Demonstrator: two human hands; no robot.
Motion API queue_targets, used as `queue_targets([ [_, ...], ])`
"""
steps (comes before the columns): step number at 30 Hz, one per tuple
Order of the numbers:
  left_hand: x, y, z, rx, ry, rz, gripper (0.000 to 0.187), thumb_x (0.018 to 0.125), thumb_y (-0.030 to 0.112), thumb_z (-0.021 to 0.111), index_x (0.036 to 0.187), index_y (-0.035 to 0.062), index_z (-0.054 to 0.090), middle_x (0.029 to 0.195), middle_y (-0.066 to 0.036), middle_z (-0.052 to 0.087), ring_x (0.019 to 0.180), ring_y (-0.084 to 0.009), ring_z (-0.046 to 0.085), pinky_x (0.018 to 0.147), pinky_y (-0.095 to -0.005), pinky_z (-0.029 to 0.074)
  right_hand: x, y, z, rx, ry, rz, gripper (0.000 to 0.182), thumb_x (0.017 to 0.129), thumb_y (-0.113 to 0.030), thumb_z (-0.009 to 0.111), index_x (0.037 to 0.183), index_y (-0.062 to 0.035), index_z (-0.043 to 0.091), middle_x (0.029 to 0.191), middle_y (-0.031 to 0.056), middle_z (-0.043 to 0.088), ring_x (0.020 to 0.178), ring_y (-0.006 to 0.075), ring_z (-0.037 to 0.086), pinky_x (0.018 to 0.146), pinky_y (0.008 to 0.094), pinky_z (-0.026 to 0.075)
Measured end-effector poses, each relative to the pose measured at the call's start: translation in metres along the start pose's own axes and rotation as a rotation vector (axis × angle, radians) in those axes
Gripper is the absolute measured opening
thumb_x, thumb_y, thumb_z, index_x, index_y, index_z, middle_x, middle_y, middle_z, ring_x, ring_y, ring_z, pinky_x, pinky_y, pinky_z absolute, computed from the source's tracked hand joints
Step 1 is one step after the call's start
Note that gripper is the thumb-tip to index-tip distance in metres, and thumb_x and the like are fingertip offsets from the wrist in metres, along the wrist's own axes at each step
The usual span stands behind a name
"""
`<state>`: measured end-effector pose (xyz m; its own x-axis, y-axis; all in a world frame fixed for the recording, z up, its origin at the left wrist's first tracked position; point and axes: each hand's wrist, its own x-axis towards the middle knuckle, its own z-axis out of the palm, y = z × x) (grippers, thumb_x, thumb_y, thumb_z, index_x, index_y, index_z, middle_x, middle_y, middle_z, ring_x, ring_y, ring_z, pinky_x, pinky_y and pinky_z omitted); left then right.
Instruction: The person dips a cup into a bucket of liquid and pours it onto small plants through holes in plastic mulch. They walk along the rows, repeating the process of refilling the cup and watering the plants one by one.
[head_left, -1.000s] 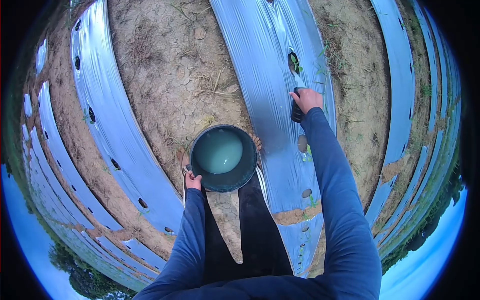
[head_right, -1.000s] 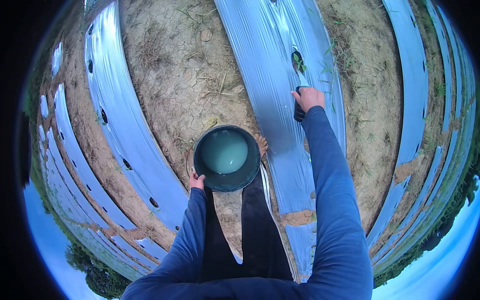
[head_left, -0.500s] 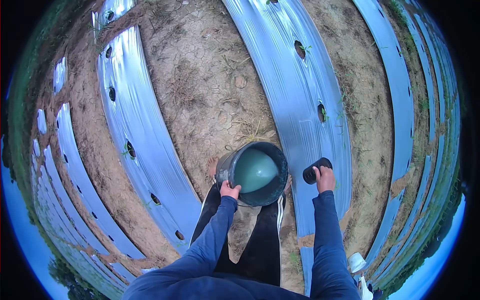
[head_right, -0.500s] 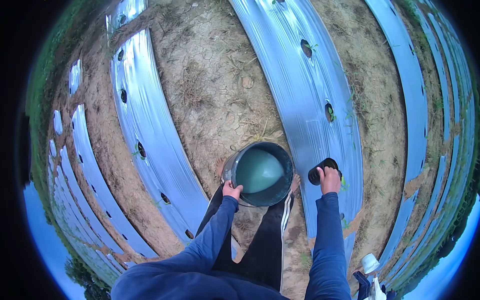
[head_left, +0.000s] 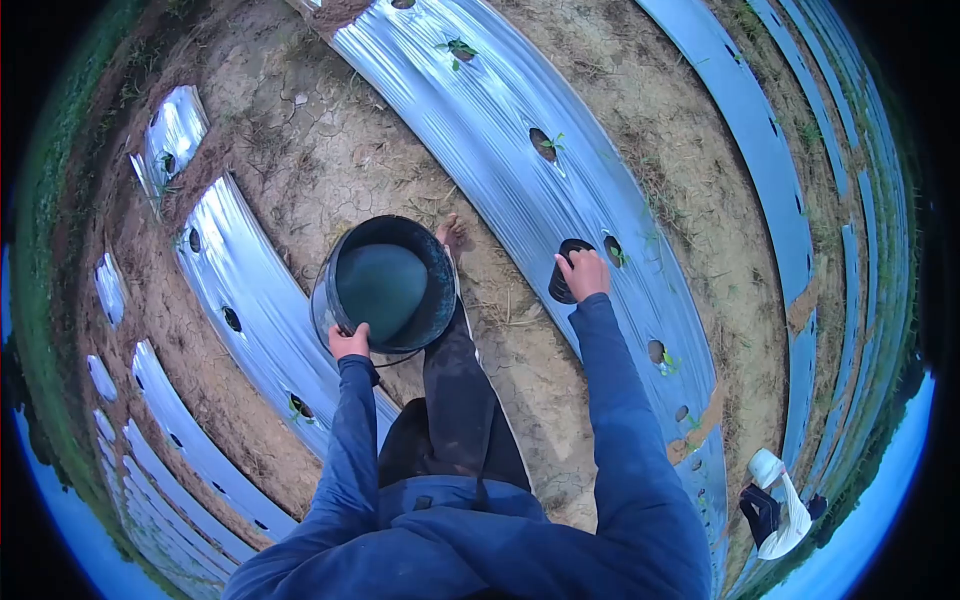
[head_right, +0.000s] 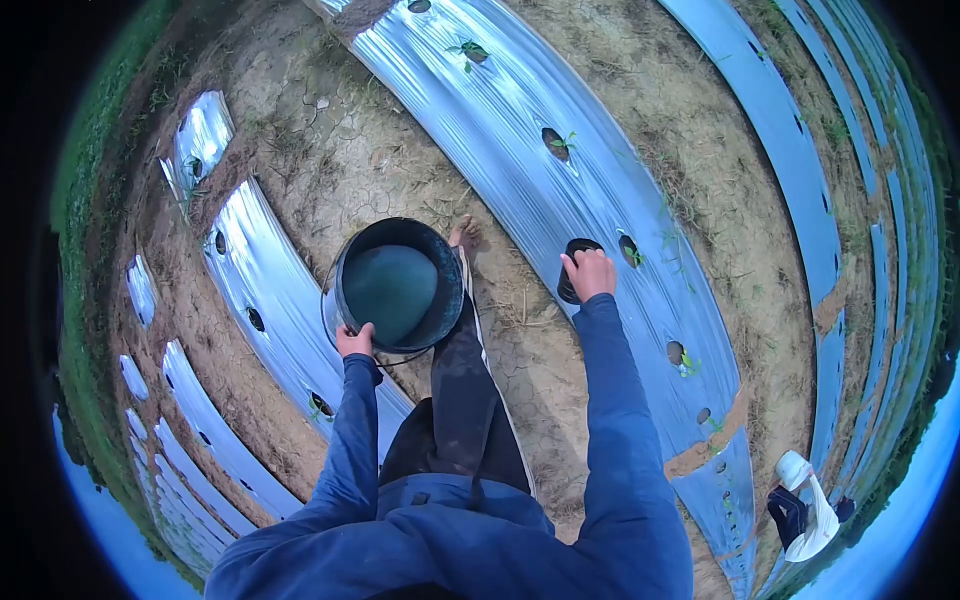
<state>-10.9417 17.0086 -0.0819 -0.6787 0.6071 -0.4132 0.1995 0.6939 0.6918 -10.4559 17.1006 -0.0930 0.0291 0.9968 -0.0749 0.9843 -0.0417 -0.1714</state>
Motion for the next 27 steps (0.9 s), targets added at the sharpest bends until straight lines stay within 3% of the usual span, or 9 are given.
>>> queue_targets([
  [2,0.047,0.03,0.01,0.077,-0.005,0.081,0.03,0.07,0.013,0.076,0.088,0.0023,0.055,0.074,-0.002,0.053,0.063,-0.0137,0.049,0.06,-0.0298,0.045,0.063,0.003,0.026,-0.033,-0.033,0.032,0.042,0.086,-0.045,0.068,0.067,-0.007,0.069,0.071,0.0114,0.066,0.077,0.03,0.064,0.07,0.0452,0.049],
  [6,0.167,0.026,0.035,0.078,-0.077,0.063,0.023,0.075,0.008,0.072,0.09,0.0037,0.056,0.073,-0.002,0.056,0.059,-0.0125,0.052,0.055,-0.0272,0.045,0.162,0.008,0.084,-0.126,-0.148,0.095,0.043,0.082,-0.048,0.07,0.069,-0.0077,0.072,0.067,0.0118,0.066,0.073,0.0306,0.065,0.069,0.0449,0.05],
  [10,0.229,0.093,0.072,-0.016,-0.262,-0.113,0.025,0.073,0.007,0.072,0.092,0.0018,0.056,0.076,-0.003,0.061,0.062,-0.013,0.055,0.06,-0.0286,0.048,0.238,0.009,0.111,-0.193,-0.362,0.184,0.041,0.081,-0.049,0.07,0.072,-0.0097,0.075,0.073,0.0111,0.07,0.077,0.029,0.068,0.07,0.0435,0.049],
  [11,0.249,0.092,0.079,0.035,-0.304,-0.104,0.025,0.077,0.005,0.069,0.098,0.0032,0.055,0.076,-0.004,0.06,0.064,-0.0147,0.06,0.056,-0.0272,0.048,0.251,0.008,0.114,-0.205,-0.421,0.221,0.04,0.081,-0.049,0.07,0.073,-0.0102,0.075,0.075,0.0108,0.071,0.078,0.0284,0.069,0.071,0.0427,0.048],
  [18,0.299,0.129,0.145,-0.024,-0.371,-0.247,0.031,0.077,0.003,0.069,0.105,0.0038,0.056,0.08,-0.004,0.06,0.071,-0.0159,0.062,0.062,-0.0298,0.052,0.31,-0.006,0.093,-0.251,-0.596,0.297,0.044,0.082,-0.052,0.068,0.079,-0.0091,0.076,0.08,0.012,0.073,0.081,0.0296,0.069,0.078,0.0431,0.047],
  [23,0.31,0.142,0.185,-0.04,-0.391,-0.322,0.03,0.074,0.002,0.07,0.1,0.0049,0.057,0.078,-0.003,0.059,0.063,-0.0142,0.059,0.053,-0.0259,0.048,0.317,-0.01,0.079,-0.257,-0.602,0.283,0.055,0.08,-0.061,0.066,0.081,-0.007,0.076,0.083,0.0147,0.073,0.082,0.0314,0.07,0.074,0.0438,0.051],
  [26,0.307,0.137,0.197,-0.078,-0.317,-0.274,0.027,0.074,0.003,0.07,0.098,0.0043,0.057,0.076,-0.003,0.059,0.063,-0.0145,0.059,0.055,-0.0278,0.05,0.33,-0.039,0.054,-0.188,-0.652,0.34,0.063,0.075,-0.068,0.067,0.081,-0.0059,0.075,0.083,0.0161,0.073,0.084,0.0325,0.07,0.075,0.0451,0.052],
  [27,0.308,0.14,0.195,-0.077,-0.328,-0.281,0.025,0.075,0.002,0.069,0.097,0.0039,0.058,0.076,-0.002,0.059,0.066,-0.0138,0.06,0.061,-0.0276,0.052,0.338,-0.055,0.04,-0.091,-0.706,0.366,0.065,0.071,-0.068,0.072,0.086,-0.0044,0.073,0.085,0.0168,0.072,0.085,0.0332,0.07,0.077,0.0457,0.052],
])
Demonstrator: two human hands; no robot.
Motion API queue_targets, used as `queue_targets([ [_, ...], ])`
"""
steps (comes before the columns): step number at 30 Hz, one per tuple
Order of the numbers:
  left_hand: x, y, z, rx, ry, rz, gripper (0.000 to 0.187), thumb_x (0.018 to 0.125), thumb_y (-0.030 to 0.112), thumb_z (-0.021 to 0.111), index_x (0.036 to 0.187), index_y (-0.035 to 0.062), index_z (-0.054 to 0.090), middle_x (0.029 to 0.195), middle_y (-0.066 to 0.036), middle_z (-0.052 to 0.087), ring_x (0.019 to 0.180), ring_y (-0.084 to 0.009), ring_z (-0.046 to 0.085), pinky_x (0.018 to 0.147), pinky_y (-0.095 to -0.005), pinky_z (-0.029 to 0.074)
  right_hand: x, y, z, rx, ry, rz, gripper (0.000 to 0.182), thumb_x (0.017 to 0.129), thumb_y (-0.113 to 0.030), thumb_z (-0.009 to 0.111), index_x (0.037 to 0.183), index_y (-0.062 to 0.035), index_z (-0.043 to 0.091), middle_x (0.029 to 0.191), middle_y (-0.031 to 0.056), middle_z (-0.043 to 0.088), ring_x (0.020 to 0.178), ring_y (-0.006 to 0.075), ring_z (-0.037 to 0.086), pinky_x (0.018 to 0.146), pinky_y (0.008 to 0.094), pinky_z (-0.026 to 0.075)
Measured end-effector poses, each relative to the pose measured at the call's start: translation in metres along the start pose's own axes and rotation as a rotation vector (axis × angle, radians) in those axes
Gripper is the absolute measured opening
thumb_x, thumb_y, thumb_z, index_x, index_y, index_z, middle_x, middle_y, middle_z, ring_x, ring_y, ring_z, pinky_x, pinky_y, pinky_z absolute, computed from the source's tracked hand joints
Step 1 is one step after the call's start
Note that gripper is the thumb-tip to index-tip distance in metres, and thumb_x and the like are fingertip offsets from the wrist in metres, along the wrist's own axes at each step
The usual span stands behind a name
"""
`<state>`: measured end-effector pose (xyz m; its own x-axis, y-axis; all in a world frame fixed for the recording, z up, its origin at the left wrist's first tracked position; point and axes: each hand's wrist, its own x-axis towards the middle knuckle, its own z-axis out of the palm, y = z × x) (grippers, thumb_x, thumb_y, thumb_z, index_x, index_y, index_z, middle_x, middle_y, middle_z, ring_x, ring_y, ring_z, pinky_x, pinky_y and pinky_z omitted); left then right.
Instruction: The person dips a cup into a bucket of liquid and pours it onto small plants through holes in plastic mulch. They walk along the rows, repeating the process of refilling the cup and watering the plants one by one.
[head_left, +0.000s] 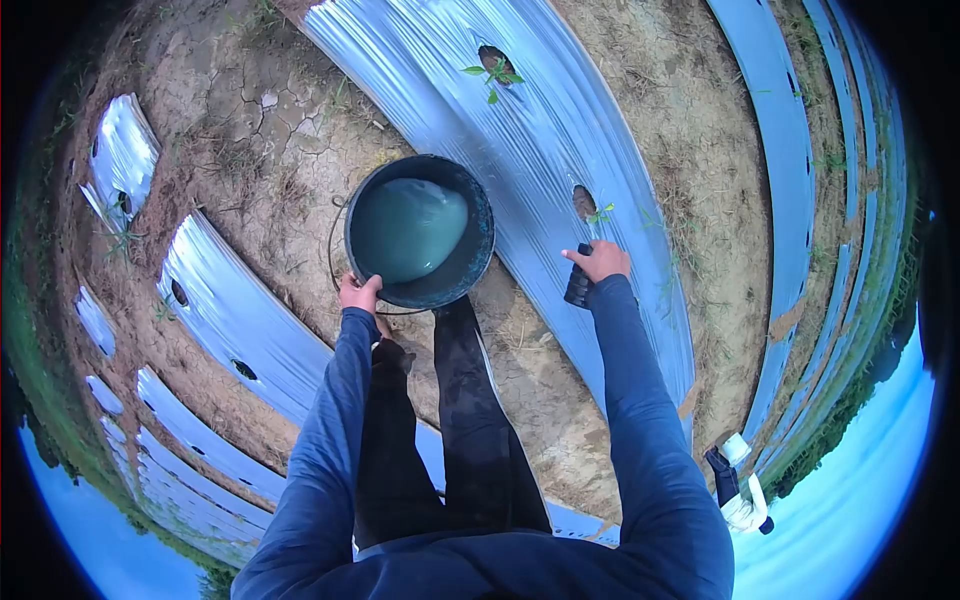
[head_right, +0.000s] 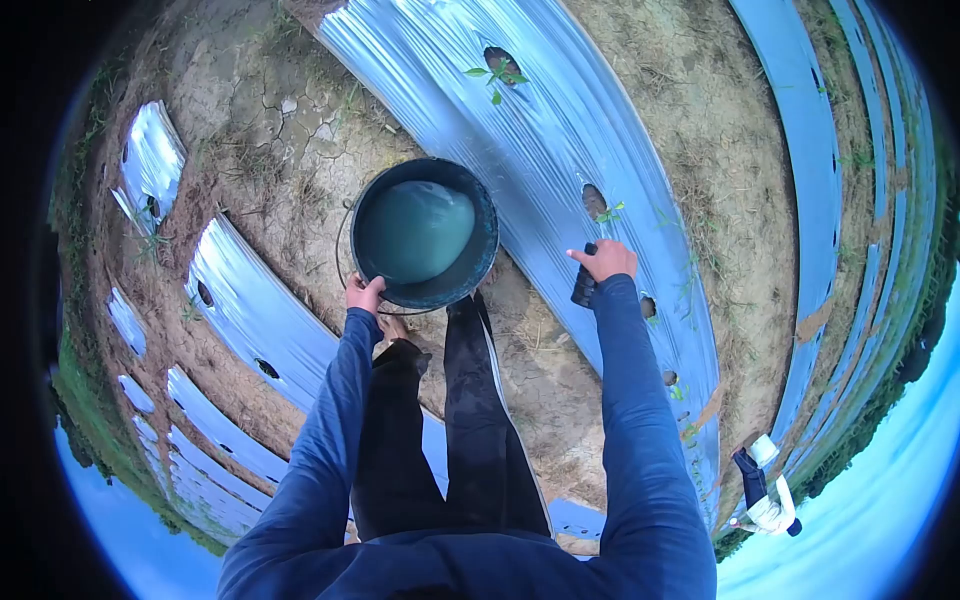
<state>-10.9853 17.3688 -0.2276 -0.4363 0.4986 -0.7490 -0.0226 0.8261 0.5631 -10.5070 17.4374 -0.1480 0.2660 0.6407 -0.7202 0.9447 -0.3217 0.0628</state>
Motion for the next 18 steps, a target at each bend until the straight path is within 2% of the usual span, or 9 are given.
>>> queue_targets([
  [3,0.006,-0.004,-0.008,-0.151,-0.062,0.134,0.022,0.078,0.001,0.068,0.097,0.0035,0.059,0.081,-0.003,0.063,0.071,-0.0129,0.062,0.068,-0.0266,0.052,-0.024,-0.035,-0.017,0.328,-0.091,-0.176,0.058,0.067,-0.056,0.081,0.092,-0.0039,0.071,0.085,0.0173,0.071,0.085,0.0359,0.068,0.076,0.0457,0.051],
  [4,0.007,-0.001,-0.014,-0.097,-0.132,0.152,0.022,0.079,-0.001,0.069,0.098,0.0037,0.059,0.087,-0.005,0.067,0.075,-0.0118,0.063,0.072,-0.0247,0.051,-0.033,-0.053,-0.026,0.45,-0.16,-0.26,0.054,0.066,-0.043,0.085,0.095,-0.0015,0.066,0.091,0.0201,0.069,0.089,0.0384,0.066,0.079,0.0473,0.05],
  [5,0.003,0.005,-0.016,0.021,-0.102,0.171,0.021,0.081,0.004,0.074,0.096,0.0041,0.06,0.089,-0.004,0.069,0.074,-0.0099,0.062,0.069,-0.0246,0.05,-0.045,-0.074,-0.029,0.538,-0.06,-0.372,0.051,0.068,-0.037,0.085,0.093,0.001,0.062,0.093,0.0208,0.066,0.093,0.0396,0.063,0.081,0.0463,0.048],
  [7,0.008,0.003,-0.015,0.049,-0.099,0.204,0.024,0.082,0.012,0.08,0.093,0.0049,0.06,0.083,-0.001,0.066,0.069,-0.0068,0.057,0.064,-0.0236,0.046,-0.06,-0.129,-0.041,0.637,-0.005,-0.517,0.049,0.074,-0.036,0.081,0.097,0.0022,0.06,0.095,0.0213,0.063,0.096,0.0402,0.061,0.082,0.0464,0.047],
  [9,0.002,0.023,-0.014,0.116,-0.073,0.212,0.027,0.083,0.018,0.082,0.091,0.0055,0.06,0.08,0.001,0.063,0.066,-0.0051,0.052,0.062,-0.0228,0.043,-0.06,-0.189,-0.032,0.688,-0.026,-0.551,0.049,0.077,-0.037,0.079,0.098,0.0025,0.059,0.092,0.0212,0.063,0.094,0.0406,0.061,0.081,0.0472,0.046],
  [13,0.019,0.041,-0.034,0.049,-0.122,0.198,0.031,0.084,0.023,0.082,0.092,0.0068,0.057,0.082,0.002,0.061,0.068,-0.0039,0.049,0.064,-0.0208,0.041,0.009,-0.284,0.086,0.803,-0.219,-0.293,0.048,0.08,-0.038,0.079,0.101,0.0005,0.059,0.098,0.0225,0.066,0.096,0.0389,0.064,0.084,0.0445,0.048],
  [14,0.023,0.051,-0.039,0.036,-0.128,0.18,0.034,0.083,0.025,0.083,0.091,0.0075,0.055,0.083,0.002,0.06,0.068,-0.0043,0.047,0.064,-0.0206,0.04,0.024,-0.301,0.113,0.875,-0.229,-0.243,0.047,0.08,-0.038,0.079,0.101,-0.0007,0.06,0.101,0.0218,0.068,0.099,0.0361,0.066,0.086,0.0434,0.049],
  [17,0.06,0.047,-0.06,0.138,-0.235,0.137,0.041,0.081,0.02,0.085,0.101,0.0043,0.052,0.089,-0.001,0.062,0.081,-0.007,0.058,0.075,-0.0223,0.047,0.075,-0.341,0.184,0.974,-0.307,-0.199,0.05,0.079,-0.038,0.079,0.109,-0.0017,0.062,0.105,0.0201,0.069,0.104,0.0333,0.066,0.089,0.0428,0.049],
  [18,0.078,0.05,-0.065,0.139,-0.231,0.139,0.041,0.081,0.02,0.085,0.101,0.0043,0.052,0.089,-0.001,0.062,0.081,-0.007,0.058,0.075,-0.0223,0.047,0.097,-0.353,0.212,0.821,-0.328,-0.135,0.076,0.078,-0.04,0.081,0.14,-0.0075,0.053,0.128,0.0225,0.063,0.118,0.0339,0.061,0.105,0.0386,0.044],
])
